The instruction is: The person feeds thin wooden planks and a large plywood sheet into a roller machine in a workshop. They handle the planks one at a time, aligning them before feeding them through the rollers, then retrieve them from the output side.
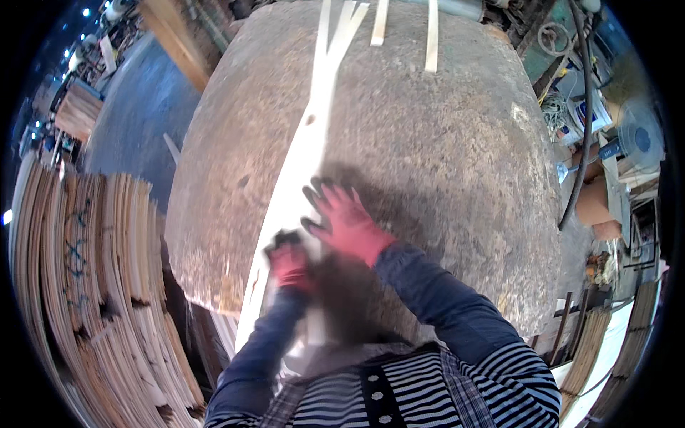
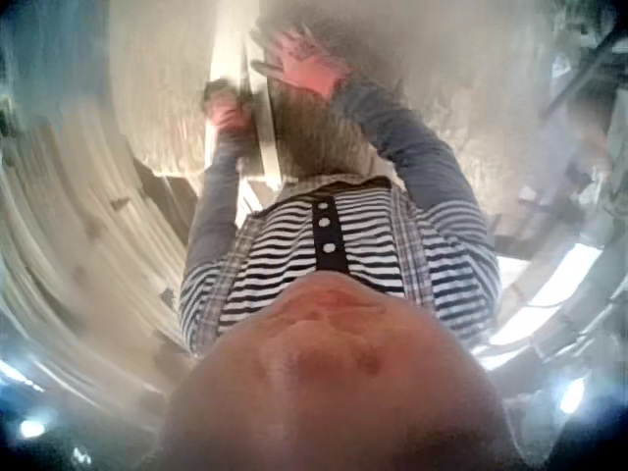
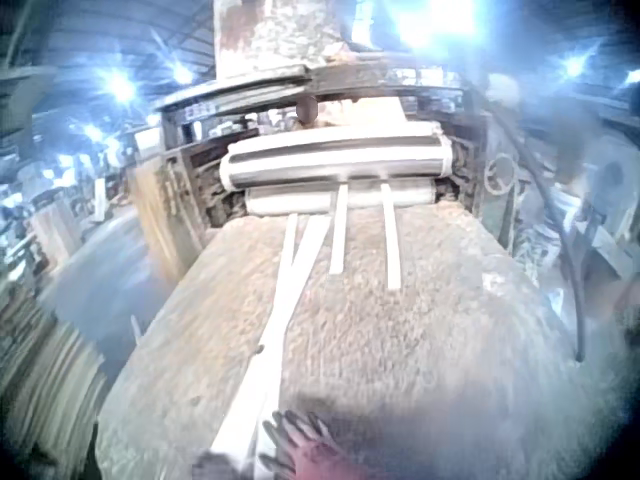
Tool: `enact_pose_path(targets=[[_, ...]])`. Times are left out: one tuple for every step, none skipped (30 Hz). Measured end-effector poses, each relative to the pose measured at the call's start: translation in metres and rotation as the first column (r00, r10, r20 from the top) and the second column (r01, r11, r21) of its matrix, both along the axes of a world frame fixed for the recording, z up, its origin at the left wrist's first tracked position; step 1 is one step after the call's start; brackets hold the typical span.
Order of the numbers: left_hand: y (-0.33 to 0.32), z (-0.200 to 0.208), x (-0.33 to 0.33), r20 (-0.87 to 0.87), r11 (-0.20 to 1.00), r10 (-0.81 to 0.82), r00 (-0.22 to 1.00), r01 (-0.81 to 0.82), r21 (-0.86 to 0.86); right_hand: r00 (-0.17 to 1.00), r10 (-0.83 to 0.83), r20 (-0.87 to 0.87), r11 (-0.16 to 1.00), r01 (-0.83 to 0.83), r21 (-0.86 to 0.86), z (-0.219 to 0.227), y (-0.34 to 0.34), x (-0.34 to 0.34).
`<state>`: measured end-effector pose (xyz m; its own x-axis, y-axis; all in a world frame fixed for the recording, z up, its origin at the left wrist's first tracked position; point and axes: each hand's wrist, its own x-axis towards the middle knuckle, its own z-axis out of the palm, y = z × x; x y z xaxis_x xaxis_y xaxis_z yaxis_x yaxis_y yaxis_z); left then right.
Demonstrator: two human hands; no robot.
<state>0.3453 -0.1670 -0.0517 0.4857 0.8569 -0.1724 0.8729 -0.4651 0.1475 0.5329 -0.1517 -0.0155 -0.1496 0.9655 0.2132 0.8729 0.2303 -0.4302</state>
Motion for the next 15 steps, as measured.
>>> enact_pose_path(targets=[[-0.021, 0.034, 0.041, 0.0, 0.976, -0.026, 1.0, 0.026, -0.218, 0.999, -0.034, 0.026, 0.999, 0.035, -0.023, -0.007, 0.0, -0.011], [-0.042, 0.015, 0.049, 0.136, 0.99, -0.092, 0.986, 0.105, -0.097, 0.995, -0.055, 0.079, 0.996, 0.061, -0.071, -0.011, 0.002, -0.014], [-0.055, 0.011, 0.058, 0.167, 0.971, -0.201, 0.965, 0.219, -0.098, 0.988, -0.068, 0.137, 0.989, 0.085, -0.123, -0.019, 0.002, -0.016], [-0.069, 0.004, 0.066, 0.264, 0.968, -0.195, 0.945, 0.229, -0.104, 0.969, -0.142, 0.201, 0.962, 0.183, -0.205, -0.025, -0.006, -0.004], [-0.077, 0.003, 0.058, 0.407, 0.959, -0.22, 0.886, 0.272, -0.074, 0.938, -0.214, 0.272, 0.917, 0.289, -0.276, -0.029, -0.019, 0.016], [-0.08, 0.002, 0.046, 0.534, 0.954, -0.236, 0.812, 0.298, -0.032, 0.931, -0.234, 0.28, 0.909, 0.312, -0.276, -0.031, -0.031, 0.031], [-0.079, 0.001, 0.034, 0.648, 0.947, -0.253, 0.718, 0.32, 0.016, 0.922, -0.257, 0.289, 0.901, 0.337, -0.274, -0.032, -0.043, 0.046], [-0.074, 0.016, 0.018, 0.501, 0.963, -0.249, 0.829, 0.268, 0.035, 0.898, -0.29, 0.331, 0.894, 0.378, -0.242, -0.037, -0.057, 0.064], [-0.067, 0.03, 0.001, 0.33, 0.973, -0.229, 0.916, 0.221, 0.064, 0.873, -0.322, 0.365, 0.885, 0.415, -0.212, -0.043, -0.072, 0.08], [-0.061, 0.013, -0.011, 0.286, 0.976, -0.207, 0.935, 0.178, 0.123, 0.886, -0.297, 0.357, 0.912, 0.375, -0.17, -0.049, -0.082, 0.092], [-0.055, 0.008, -0.013, 0.246, 0.972, -0.177, 0.953, 0.13, 0.196, 0.897, -0.268, 0.351, 0.938, 0.325, -0.115, -0.045, -0.083, 0.101], [-0.062, 0.003, -0.012, 0.242, 0.965, -0.247, 0.939, 0.216, 0.147, 0.897, -0.251, 0.365, 0.952, 0.297, -0.078, -0.043, -0.09, 0.108], [-0.074, 0.0, -0.006, 0.241, 0.948, -0.317, 0.917, 0.302, 0.098, 0.89, -0.268, 0.368, 0.934, 0.334, -0.127, -0.044, -0.1, 0.109], [-0.082, 0.0, 0.006, 0.246, 0.922, -0.384, 0.89, 0.382, 0.058, 0.882, -0.285, 0.376, 0.915, 0.367, -0.166, -0.04, -0.105, 0.108], [-0.094, 0.0, 0.02, 0.278, 0.912, -0.399, 0.874, 0.41, 0.021, 0.874, -0.306, 0.378, 0.89, 0.403, -0.212, -0.038, -0.112, 0.103]])
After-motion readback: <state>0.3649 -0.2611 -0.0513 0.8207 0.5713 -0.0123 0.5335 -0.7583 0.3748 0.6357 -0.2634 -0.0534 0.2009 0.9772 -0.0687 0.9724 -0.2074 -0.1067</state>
